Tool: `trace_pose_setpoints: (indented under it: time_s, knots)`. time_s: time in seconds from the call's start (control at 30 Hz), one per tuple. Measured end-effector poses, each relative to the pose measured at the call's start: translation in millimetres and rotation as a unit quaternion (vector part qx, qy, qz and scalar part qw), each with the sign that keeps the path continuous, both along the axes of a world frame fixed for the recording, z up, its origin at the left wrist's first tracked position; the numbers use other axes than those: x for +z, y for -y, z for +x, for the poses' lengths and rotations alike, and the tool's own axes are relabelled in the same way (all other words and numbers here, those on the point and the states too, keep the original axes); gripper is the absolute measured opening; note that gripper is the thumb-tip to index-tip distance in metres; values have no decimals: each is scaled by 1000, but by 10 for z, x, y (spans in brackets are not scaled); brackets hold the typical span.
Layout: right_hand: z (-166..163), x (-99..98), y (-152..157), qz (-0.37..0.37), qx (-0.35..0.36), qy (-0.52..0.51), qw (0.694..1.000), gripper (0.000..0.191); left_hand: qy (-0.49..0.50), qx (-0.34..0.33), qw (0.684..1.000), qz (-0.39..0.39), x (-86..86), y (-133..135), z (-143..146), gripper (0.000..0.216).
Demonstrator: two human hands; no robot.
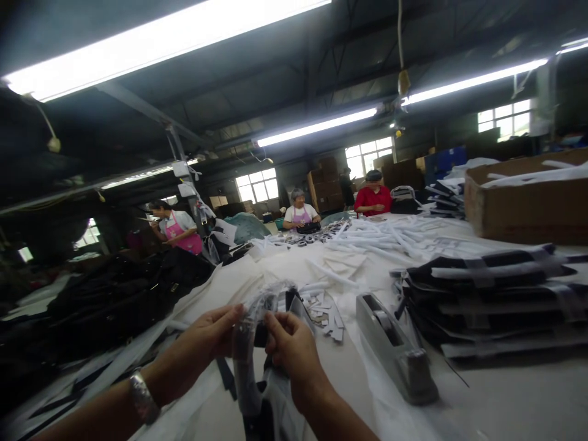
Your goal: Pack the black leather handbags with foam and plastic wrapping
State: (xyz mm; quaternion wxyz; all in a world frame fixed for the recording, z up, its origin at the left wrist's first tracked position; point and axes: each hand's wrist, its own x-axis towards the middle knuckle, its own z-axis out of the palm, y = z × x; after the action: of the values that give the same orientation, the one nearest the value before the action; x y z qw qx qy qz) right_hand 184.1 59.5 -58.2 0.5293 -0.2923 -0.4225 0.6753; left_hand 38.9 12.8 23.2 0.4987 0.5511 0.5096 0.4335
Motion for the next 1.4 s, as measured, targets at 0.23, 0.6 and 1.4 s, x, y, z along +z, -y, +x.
trace_pose_setpoints:
  time_s: [0.23, 0.6, 1.4]
  knots:
    - [-54, 109, 57, -1, 15, -31, 999, 48, -109, 15, 994, 27, 148, -79, -12, 49]
    - [62, 224, 91, -10, 6, -51, 999, 54, -71, -21, 995, -72, 213, -201, 37, 48]
    - [410, -1299, -865, 212, -198, 298, 909, 72, -14, -56, 997, -41, 100, -384, -106, 37]
